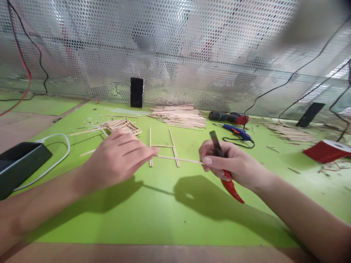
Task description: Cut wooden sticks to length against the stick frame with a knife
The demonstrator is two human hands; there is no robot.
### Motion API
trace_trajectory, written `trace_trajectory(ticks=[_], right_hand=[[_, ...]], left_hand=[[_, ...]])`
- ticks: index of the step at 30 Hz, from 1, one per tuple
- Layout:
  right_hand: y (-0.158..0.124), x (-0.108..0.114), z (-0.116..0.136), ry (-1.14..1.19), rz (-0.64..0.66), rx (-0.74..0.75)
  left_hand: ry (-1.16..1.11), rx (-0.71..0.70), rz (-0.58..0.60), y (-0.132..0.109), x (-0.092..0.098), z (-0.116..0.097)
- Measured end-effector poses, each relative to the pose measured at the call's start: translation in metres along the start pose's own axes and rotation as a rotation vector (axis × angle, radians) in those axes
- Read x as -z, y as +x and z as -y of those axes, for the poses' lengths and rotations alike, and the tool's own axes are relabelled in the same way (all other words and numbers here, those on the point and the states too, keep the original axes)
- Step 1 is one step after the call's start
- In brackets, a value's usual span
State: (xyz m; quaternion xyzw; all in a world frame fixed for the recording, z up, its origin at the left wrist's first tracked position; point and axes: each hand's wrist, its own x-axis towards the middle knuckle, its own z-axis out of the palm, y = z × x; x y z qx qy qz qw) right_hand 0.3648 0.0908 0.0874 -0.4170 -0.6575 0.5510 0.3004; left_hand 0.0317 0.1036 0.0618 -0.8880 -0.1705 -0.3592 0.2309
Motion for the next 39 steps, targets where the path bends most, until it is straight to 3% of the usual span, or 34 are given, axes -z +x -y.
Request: trace_trajectory(ticks=[4,8,12,17,26,39], right_hand=[[0.001,0.001,-0.001,-0.349,0.068,0.125],[0.002,-0.006,-0.009,-0.72,0.074,0.29],[0.003,-0.02,-0.02,-0.922,0.223,0.441],[0.005,-0.03,-0.026,-0.994,0.233,0.648],[0.003,-0.035,-0.028,-1.116,0.206,0.87],[0.003,-0.034,-0.029,-1.002,0.291,0.837]], left_hand=[[-0.148,-0.093,0.161,-0.003,-0.005,0.0],[-0.37,-0.061,0.305,-0.008,-0.015,-0.008],[-0.476,-0.052,0.377,-0.01,-0.022,-0.013],[-0.503,-0.047,0.38,-0.008,-0.017,-0.01],[-0.483,-0.049,0.37,-0.009,-0.016,-0.007],[-0.457,-0.068,0.422,-0.006,-0.014,-0.007]])
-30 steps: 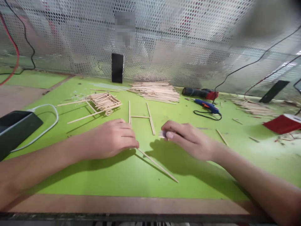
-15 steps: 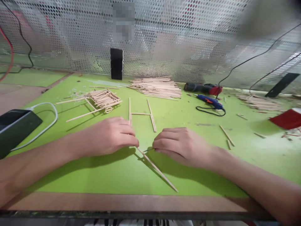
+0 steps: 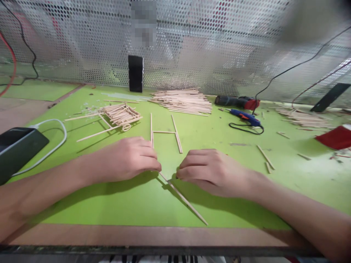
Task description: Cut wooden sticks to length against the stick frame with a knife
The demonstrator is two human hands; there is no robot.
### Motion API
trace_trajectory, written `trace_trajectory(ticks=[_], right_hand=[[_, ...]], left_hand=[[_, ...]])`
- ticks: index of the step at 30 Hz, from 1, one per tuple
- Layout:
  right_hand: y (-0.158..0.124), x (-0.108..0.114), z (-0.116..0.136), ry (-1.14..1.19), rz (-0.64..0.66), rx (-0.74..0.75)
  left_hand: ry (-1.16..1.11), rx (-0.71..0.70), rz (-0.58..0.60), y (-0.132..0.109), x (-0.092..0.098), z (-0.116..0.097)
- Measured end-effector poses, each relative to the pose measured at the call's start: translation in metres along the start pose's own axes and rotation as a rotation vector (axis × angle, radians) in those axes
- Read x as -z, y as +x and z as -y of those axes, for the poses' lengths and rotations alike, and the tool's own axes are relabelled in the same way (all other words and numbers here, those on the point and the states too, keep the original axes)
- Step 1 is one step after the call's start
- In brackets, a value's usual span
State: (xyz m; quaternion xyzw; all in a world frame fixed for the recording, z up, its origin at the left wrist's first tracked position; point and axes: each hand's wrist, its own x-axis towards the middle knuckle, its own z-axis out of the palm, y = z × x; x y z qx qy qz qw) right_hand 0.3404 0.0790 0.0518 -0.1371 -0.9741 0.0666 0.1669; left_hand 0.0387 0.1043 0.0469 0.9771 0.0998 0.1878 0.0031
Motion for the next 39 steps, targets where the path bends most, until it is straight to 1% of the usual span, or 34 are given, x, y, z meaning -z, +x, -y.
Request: trace_trajectory(ticks=[17,21,29,34,39], right_hand=[[0.0,0.001,0.001,0.042,0.021,0.02],[0.0,0.001,0.001,0.045,0.027,0.018],[0.003,-0.002,0.004,-0.029,-0.048,0.012],[0.007,-0.003,0.012,-0.039,-0.055,0.02],[0.008,-0.004,0.014,-0.006,-0.048,0.03]], left_hand=[[-0.002,-0.004,-0.001,-0.001,0.0,0.004],[-0.015,-0.001,-0.016,-0.001,0.001,0.005],[-0.025,-0.007,0.007,0.001,-0.003,0.003],[-0.083,0.009,0.022,0.001,-0.003,0.004],[-0.105,0.011,-0.029,-0.002,-0.006,0.006]])
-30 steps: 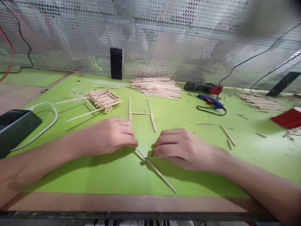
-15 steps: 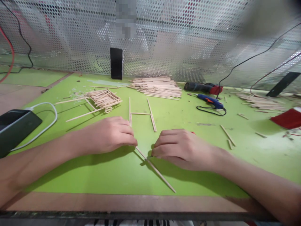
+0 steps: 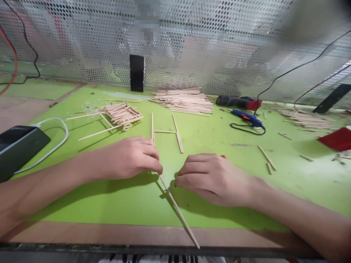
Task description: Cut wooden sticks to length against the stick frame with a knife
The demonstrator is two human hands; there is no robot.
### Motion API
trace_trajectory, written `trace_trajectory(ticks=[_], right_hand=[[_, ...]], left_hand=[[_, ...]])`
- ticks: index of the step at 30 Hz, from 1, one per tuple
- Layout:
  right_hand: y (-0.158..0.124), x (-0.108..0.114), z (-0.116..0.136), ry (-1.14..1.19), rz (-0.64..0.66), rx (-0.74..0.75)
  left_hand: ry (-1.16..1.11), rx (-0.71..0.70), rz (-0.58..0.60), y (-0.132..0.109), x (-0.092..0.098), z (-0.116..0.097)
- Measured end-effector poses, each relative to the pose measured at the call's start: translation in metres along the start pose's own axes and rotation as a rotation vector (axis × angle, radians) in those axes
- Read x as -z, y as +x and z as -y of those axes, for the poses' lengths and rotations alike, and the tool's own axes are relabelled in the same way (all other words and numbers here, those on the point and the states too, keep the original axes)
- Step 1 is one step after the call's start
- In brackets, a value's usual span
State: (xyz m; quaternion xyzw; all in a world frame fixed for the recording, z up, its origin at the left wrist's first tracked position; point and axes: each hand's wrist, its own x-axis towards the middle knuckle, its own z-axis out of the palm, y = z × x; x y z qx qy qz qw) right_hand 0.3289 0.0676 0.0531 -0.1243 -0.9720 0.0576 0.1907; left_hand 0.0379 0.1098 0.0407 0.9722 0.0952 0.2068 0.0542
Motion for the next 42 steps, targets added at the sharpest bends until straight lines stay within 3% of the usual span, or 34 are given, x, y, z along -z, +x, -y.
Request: trace_trajectory(ticks=[28,42], right_hand=[[0.0011,-0.0031,0.0006,0.021,0.023,0.004],[0.0023,-0.0046,0.0001,0.025,-0.013,0.005]], left_hand=[[-0.093,0.037,0.097,0.0025,0.003,-0.0005],[-0.089,0.02,0.077,0.0056,-0.0009,-0.0027]])
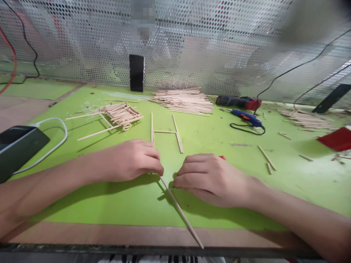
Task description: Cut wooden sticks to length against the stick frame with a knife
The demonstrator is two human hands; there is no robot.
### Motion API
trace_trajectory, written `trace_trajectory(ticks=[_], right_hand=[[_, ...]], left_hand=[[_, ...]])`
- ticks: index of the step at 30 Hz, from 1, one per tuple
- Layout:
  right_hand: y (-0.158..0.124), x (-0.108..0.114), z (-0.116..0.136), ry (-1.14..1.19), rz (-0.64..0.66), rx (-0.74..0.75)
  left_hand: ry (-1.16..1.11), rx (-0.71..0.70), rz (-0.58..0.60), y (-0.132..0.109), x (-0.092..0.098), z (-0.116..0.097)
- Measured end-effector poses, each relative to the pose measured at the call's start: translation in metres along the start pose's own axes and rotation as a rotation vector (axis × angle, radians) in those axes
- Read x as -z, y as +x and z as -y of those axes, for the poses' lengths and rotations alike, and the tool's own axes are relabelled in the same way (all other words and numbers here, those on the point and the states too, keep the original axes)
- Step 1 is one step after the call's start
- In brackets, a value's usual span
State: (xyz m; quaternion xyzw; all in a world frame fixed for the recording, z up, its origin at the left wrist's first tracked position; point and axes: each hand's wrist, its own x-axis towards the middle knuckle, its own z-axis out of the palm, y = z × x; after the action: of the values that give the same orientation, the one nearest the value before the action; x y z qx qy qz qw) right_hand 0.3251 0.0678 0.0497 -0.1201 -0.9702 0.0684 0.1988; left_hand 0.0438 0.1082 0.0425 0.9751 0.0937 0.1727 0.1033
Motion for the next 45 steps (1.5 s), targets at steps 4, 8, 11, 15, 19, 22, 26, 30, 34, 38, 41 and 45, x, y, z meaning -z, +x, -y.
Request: trace_trajectory(ticks=[4,8,11,15,19,22,26,30,34,38,41,45], right_hand=[[0.0006,-0.0008,0.0003,-0.008,0.001,-0.002],[0.0005,-0.0013,0.0013,0.0,0.021,0.001],[-0.0004,-0.0012,0.0015,0.013,0.031,0.003],[-0.0012,-0.0015,0.0011,0.034,0.038,0.006],[-0.0006,-0.0015,0.0008,0.046,0.045,0.011],[-0.0005,-0.0008,0.0009,0.056,0.049,0.014],[-0.0017,0.0001,0.0009,0.076,0.05,0.021],[-0.0022,-0.0002,0.0008,0.08,0.051,0.018],[-0.0014,-0.0017,0.001,0.06,0.053,0.009],[-0.0013,-0.0028,0.0012,0.052,0.049,0.009],[-0.0017,-0.0028,0.0015,0.054,0.046,0.014],[-0.0015,-0.0022,0.002,0.053,0.055,0.015]], left_hand=[[0.009,-0.014,-0.009,-0.0002,-0.0002,0.0],[0.017,-0.011,0.0,-0.0012,0.0004,0.001],[0.018,-0.009,0.009,-0.0019,0.0004,0.0019],[0.015,0.001,0.02,-0.0026,-0.0003,0.0023],[0.012,0.01,0.035,-0.003,0.0,0.0018],[0.006,0.002,0.034,-0.003,0.0,0.0015],[0.002,0.0,0.034,-0.0024,-0.0007,0.0017],[0.001,0.003,0.033,-0.0022,-0.0009,0.0026],[-0.005,0.016,0.032,-0.0023,-0.0024,0.0024],[0.02,0.022,0.023,-0.0015,-0.0062,0.0001],[0.032,0.016,0.026,-0.0012,-0.0085,-0.0014],[0.045,0.001,0.029,-0.0015,-0.0092,-0.0023]])
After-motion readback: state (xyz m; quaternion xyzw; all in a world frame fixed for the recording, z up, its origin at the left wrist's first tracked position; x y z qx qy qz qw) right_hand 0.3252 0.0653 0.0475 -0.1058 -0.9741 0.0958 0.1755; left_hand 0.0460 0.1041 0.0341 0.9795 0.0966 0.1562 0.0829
